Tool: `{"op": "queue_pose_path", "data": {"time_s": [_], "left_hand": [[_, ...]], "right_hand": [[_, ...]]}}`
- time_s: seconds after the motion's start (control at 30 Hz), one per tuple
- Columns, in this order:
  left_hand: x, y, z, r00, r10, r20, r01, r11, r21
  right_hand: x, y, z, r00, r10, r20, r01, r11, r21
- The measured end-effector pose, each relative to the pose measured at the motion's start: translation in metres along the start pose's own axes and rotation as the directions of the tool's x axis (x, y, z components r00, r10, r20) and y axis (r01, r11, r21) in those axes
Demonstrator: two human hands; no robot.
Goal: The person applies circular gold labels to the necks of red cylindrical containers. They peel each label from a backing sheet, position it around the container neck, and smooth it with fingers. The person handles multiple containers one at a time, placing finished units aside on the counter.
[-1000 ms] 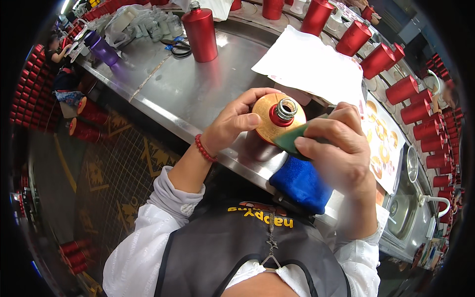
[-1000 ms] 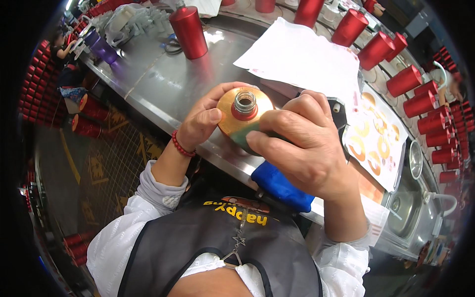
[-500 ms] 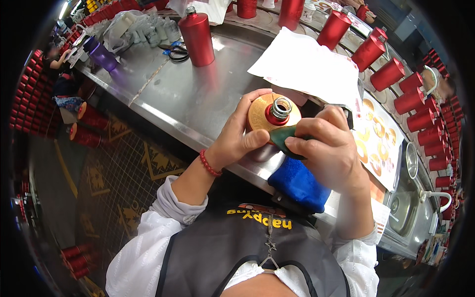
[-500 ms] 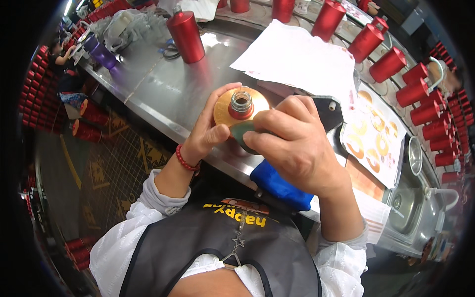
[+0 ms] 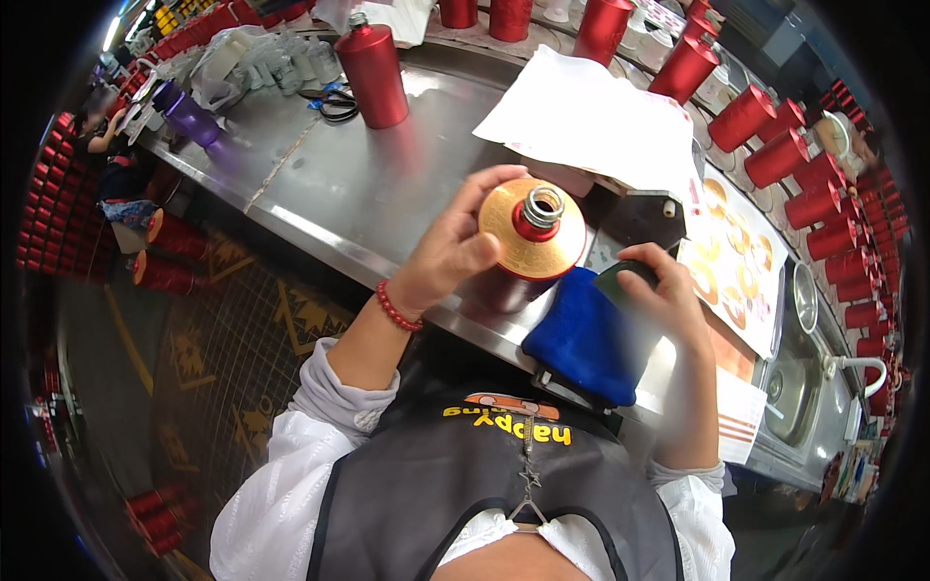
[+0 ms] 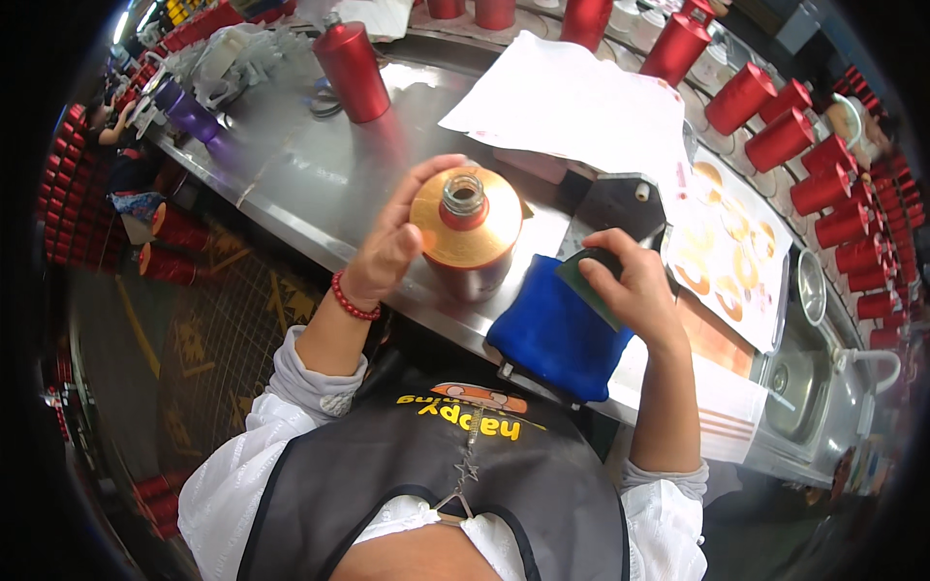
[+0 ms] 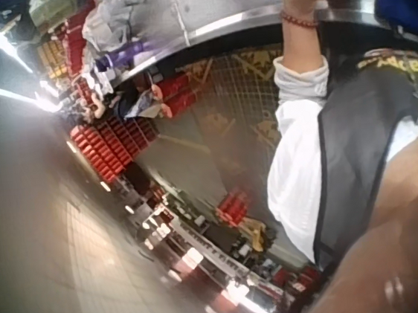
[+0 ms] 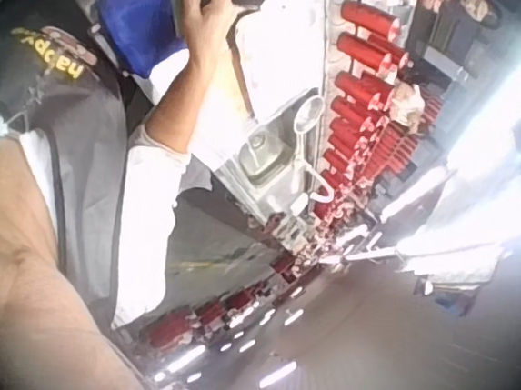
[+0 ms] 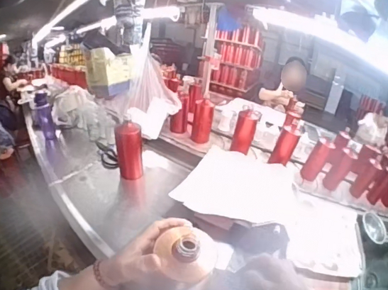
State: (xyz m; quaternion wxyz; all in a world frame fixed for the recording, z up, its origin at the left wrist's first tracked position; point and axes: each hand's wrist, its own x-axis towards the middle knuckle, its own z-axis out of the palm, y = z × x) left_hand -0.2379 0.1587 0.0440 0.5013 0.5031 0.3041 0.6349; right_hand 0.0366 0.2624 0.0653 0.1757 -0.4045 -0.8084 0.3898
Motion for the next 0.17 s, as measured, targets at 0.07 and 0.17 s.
{"op": "queue_pose_path", "data": {"time_s": [0.07, 0.17], "left_hand": [[-0.006, 0.014, -0.004, 0.984, 0.128, -0.121, -0.102, 0.975, 0.196], [-0.020, 0.082, -0.015, 0.846, 0.487, -0.218, -0.372, 0.831, 0.414]], "right_hand": [[-0.005, 0.007, 0.003, 0.999, -0.026, 0.031, 0.031, 0.984, -0.173], [-0.014, 0.010, -0.021, 0.947, -0.316, -0.060, 0.267, 0.876, -0.401]]}}
